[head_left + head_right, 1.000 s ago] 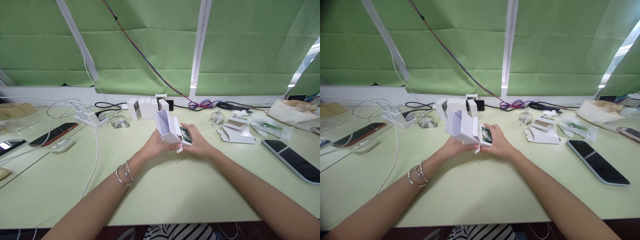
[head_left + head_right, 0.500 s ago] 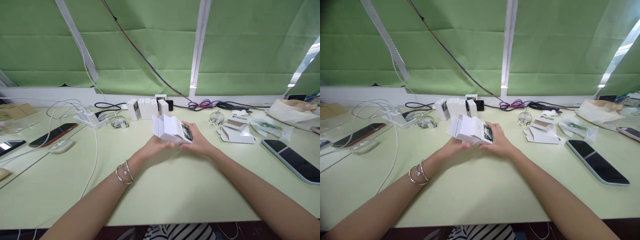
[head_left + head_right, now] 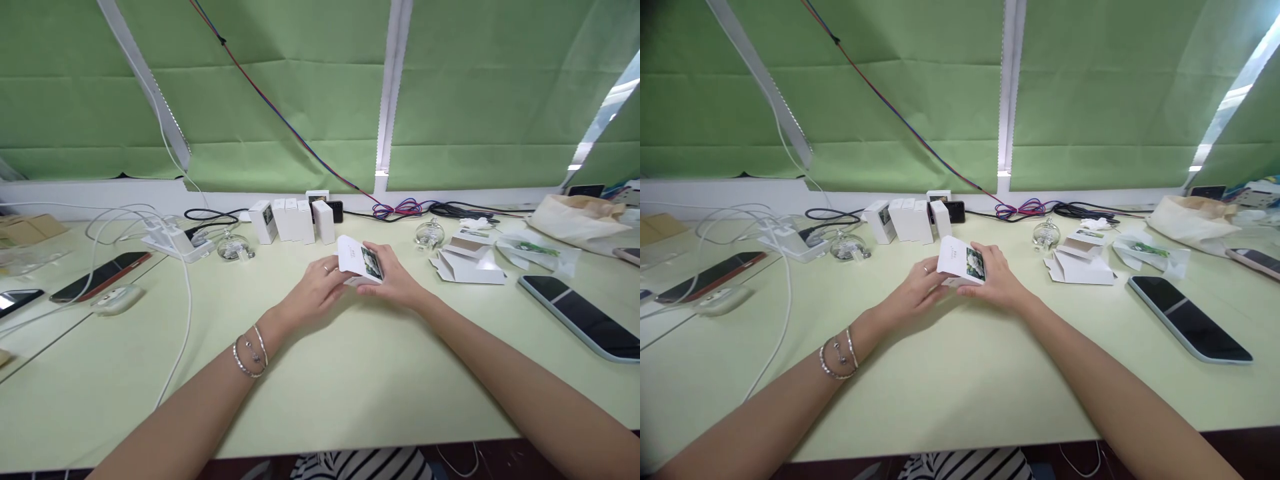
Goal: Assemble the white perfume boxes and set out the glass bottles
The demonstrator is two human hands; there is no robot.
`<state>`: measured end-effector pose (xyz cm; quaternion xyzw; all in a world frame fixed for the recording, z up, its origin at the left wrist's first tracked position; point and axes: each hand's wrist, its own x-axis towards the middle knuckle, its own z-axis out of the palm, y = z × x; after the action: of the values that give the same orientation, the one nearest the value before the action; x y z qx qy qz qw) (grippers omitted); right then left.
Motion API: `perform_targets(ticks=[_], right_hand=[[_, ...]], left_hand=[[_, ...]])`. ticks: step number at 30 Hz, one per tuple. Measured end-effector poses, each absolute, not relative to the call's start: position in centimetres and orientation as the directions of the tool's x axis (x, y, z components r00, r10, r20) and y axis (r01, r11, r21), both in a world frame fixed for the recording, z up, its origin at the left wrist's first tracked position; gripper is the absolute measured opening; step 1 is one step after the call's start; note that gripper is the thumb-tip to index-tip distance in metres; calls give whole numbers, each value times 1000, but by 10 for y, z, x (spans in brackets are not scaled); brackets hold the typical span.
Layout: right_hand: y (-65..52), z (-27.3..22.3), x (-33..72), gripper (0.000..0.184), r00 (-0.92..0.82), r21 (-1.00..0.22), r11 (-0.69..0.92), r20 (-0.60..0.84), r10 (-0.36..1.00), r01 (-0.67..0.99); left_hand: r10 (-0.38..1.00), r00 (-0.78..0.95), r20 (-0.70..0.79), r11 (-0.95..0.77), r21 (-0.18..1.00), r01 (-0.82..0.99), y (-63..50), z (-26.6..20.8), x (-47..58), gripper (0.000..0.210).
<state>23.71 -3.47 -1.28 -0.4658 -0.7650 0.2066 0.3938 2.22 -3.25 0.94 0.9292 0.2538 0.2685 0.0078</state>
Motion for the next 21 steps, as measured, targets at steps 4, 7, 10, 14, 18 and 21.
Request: perform_targets(ticks=[4, 7, 10, 14, 18, 21], right_hand=[[-38, -13, 236, 90, -338, -781, 492, 377, 863, 385], [-41, -10, 233, 90, -402, -821, 488, 356, 844, 297], [-41, -5, 233, 95, -378, -831, 467, 346, 859, 302], [-34, -8, 244, 81, -238, -826, 419, 351, 905, 376], [-22, -17, 258, 65, -30, -858, 337, 354, 935, 388], [-14, -22, 261, 55, 163, -901, 306, 367, 916, 307]], left_hand=[[458, 780, 427, -883, 118, 454, -37, 11, 25, 44], [445, 780, 439, -885, 83, 458, -40, 13, 25, 47], [442, 760, 477, -879, 60, 474, -40, 13, 25, 48], [509, 609, 609, -816, 115, 567, -30, 14, 17, 50], [685, 190, 703, -570, 354, 742, -4, 19, -13, 55], [738, -228, 634, -298, 611, 733, 20, 18, -49, 64]])
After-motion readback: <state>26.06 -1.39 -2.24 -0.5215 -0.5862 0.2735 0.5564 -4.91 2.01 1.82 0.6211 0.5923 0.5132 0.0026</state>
